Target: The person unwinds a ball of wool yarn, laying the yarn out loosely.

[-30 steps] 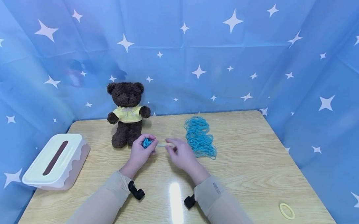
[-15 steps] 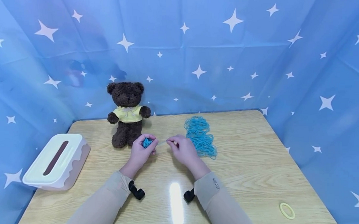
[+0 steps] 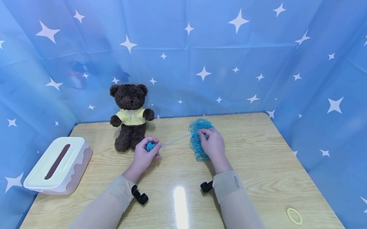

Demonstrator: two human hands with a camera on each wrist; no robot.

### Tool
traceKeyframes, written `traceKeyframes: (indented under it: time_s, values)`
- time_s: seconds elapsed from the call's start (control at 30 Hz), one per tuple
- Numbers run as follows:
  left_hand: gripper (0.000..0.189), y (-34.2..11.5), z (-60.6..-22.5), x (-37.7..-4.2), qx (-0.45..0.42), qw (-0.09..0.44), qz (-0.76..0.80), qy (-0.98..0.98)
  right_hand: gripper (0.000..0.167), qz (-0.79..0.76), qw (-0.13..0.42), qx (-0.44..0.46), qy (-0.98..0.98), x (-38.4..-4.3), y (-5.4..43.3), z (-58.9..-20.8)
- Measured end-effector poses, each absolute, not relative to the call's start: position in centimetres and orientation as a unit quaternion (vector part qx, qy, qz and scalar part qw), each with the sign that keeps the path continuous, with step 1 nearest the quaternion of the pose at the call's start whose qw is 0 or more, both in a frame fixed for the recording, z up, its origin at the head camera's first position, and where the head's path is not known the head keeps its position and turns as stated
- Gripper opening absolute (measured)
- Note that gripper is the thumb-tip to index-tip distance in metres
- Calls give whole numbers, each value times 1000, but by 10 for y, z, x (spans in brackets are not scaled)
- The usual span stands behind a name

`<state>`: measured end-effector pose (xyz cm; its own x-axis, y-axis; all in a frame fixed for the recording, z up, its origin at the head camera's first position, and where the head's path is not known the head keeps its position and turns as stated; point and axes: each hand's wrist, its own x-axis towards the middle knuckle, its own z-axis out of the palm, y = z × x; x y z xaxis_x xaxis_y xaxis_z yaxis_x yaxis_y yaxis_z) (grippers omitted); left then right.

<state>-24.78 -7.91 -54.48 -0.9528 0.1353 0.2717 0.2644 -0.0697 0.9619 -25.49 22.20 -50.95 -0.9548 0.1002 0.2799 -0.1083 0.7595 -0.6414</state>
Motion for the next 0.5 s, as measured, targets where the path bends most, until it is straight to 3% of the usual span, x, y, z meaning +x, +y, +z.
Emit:
traceKeyframes:
  time_s: [0.3,0.5]
  values:
    - [16,-80,-545,-248,-153,46,-719,-677,37,345,84,-96,-930,-257,250,-517]
    - [16,-81,-547,-250,-156,52,-716,-678,36,344,79,-132,-926,-257,263,-523]
